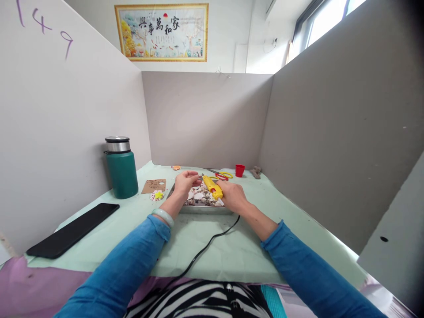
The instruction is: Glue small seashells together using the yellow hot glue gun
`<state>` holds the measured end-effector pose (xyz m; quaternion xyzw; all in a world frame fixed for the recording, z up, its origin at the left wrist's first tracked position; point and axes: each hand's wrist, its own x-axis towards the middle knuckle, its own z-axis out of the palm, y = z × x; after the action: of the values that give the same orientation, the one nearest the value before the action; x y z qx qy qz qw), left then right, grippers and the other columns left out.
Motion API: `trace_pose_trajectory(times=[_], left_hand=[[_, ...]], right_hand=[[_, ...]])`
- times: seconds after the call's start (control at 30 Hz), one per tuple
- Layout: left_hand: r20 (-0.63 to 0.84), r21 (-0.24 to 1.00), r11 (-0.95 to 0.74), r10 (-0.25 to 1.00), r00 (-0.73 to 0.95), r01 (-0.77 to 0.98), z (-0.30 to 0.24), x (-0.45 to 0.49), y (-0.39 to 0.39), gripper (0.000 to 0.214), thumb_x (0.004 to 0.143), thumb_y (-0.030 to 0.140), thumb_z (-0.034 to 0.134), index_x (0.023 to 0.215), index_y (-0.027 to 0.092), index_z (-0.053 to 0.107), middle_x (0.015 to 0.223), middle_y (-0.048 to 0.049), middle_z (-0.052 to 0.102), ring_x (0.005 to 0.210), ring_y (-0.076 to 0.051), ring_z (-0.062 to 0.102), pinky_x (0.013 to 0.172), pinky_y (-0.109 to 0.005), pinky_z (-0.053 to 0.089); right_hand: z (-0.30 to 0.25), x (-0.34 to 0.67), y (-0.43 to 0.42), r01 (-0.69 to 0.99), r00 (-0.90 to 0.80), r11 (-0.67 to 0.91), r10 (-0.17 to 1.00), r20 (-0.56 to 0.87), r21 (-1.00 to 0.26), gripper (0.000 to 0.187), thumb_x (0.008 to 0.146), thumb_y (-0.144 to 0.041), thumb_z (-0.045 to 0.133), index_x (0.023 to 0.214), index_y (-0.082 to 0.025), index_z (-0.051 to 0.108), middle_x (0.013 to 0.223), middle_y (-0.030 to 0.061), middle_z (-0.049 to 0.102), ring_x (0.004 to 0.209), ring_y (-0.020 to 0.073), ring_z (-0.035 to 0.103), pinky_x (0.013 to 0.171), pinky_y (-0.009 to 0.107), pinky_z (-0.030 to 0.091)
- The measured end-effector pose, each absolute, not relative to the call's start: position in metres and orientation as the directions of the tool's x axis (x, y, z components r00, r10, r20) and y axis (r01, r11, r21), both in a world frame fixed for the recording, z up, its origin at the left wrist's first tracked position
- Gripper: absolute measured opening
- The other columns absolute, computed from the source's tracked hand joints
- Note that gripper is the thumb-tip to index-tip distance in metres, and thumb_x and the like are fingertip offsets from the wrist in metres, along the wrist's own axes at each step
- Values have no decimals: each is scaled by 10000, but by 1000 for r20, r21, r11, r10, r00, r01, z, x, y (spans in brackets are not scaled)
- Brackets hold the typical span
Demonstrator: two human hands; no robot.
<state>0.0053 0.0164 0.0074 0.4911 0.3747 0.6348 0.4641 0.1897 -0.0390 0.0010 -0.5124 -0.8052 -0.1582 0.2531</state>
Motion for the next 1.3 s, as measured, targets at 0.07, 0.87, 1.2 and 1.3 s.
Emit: trace_pose_trajectory(times=[0.07, 0.87, 1.2, 1.3], left_hand=[[276, 931, -288, 958, -82, -223, 6, 5, 18, 291, 569, 194, 753, 781, 108, 572, 617, -41, 627, 531, -143, 616, 599, -287, 517], [315, 916, -335, 941, -123, -221, 5, 4, 21, 263, 592, 189, 736, 786, 111, 576, 623, -43, 626, 534, -138, 613, 598, -285, 520], [354, 906, -372, 927, -120, -202, 4, 5, 21, 299, 572, 234, 756, 780, 114, 578, 629, -44, 630, 533, -147, 614, 585, -291, 516], [349, 906, -372, 926, -142, -200, 6, 5, 19, 291, 578, 233, 750, 776, 113, 574, 603, -36, 621, 529, -148, 614, 580, -285, 515]], right_hand=[[1, 189, -39, 902, -358, 432, 744, 565, 2, 141, 776, -217, 494, 901, -191, 554, 871, 42, 654, 732, 166, 562, 550, 269, 237], [0, 188, -40, 898, -366, 439, 734, 572, 11, 150, 778, -246, 485, 903, -201, 553, 869, 41, 649, 725, 170, 547, 553, 268, 235], [0, 188, -40, 905, -356, 425, 730, 583, 20, 137, 767, -230, 491, 890, -204, 545, 848, 30, 648, 721, 167, 555, 541, 272, 221], [0, 188, -39, 905, -350, 425, 730, 586, 12, 136, 770, -227, 491, 891, -200, 546, 855, 34, 647, 725, 165, 550, 544, 269, 222]])
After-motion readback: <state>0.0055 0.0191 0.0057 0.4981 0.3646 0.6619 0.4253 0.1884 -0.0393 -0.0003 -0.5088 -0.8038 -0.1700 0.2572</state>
